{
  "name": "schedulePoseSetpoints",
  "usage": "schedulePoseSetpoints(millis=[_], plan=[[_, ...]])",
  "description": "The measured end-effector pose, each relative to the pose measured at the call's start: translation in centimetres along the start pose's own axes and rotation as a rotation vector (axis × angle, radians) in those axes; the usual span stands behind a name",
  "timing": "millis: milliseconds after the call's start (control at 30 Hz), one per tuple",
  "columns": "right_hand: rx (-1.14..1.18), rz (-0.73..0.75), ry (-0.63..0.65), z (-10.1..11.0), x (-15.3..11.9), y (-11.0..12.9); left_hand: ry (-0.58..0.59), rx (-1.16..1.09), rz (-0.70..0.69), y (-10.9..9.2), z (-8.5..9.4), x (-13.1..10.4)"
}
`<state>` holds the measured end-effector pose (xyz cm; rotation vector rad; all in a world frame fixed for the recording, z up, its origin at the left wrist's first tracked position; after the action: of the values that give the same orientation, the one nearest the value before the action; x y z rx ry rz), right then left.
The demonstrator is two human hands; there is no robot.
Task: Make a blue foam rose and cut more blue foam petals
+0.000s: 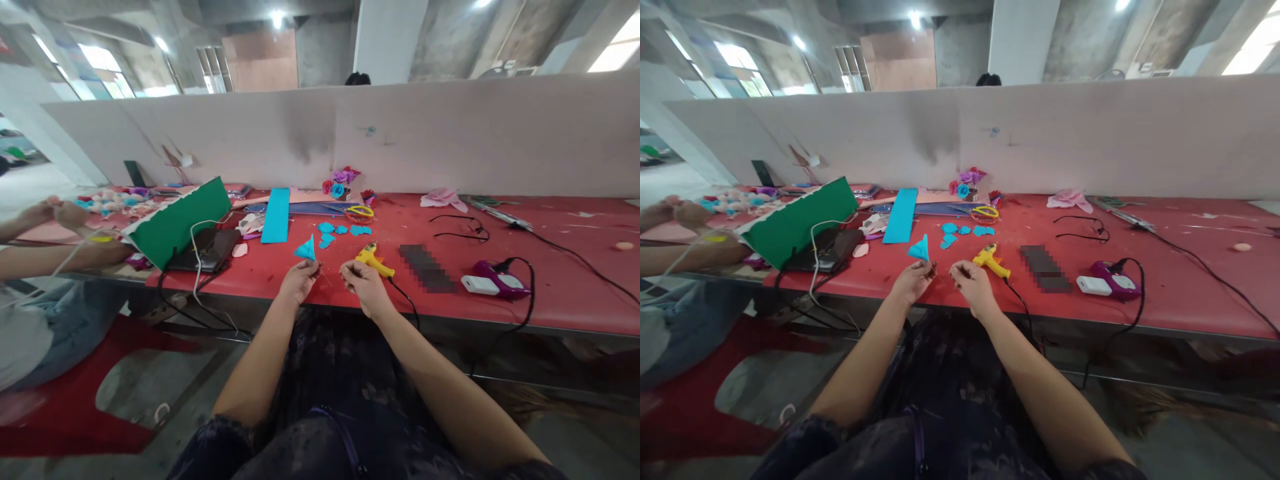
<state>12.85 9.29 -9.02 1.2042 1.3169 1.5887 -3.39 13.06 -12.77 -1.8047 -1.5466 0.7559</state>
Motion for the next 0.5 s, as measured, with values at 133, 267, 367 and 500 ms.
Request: schedulePoseSetpoints(millis=[133,267,367,500], plan=[[0.255,-0.066,-0.025,1.7,-0.8,1.4,-0.015,-0.011,-0.003,-0.3,-0.4,-0.4],[0.422,-0.112,-0.049,2.5,-1.3,1.9,0.074,0.031,0.048,-0.2,-2.3,-1.6],[0.508,-0.116,-0.09,2.3,-1.4,1.6,0.2,0.13,0.054,0.4,-3.9,-2.5],[0.56,-0.104,-0.15,1.7,-1.2,1.3,0.147,0.381,-0.167,1.3,-4.6,-2.8]])
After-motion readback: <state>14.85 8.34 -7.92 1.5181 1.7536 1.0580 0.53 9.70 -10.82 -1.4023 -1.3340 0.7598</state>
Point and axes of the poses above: each hand's wrist, its own x-axis towards the middle knuckle, its own z-axis out of the back of the hand, y = z × x, the point moved 1 cm from there along x, towards the middle knuckle, and after that the axes turned 11 degrees about y, right-handed, at the moved point
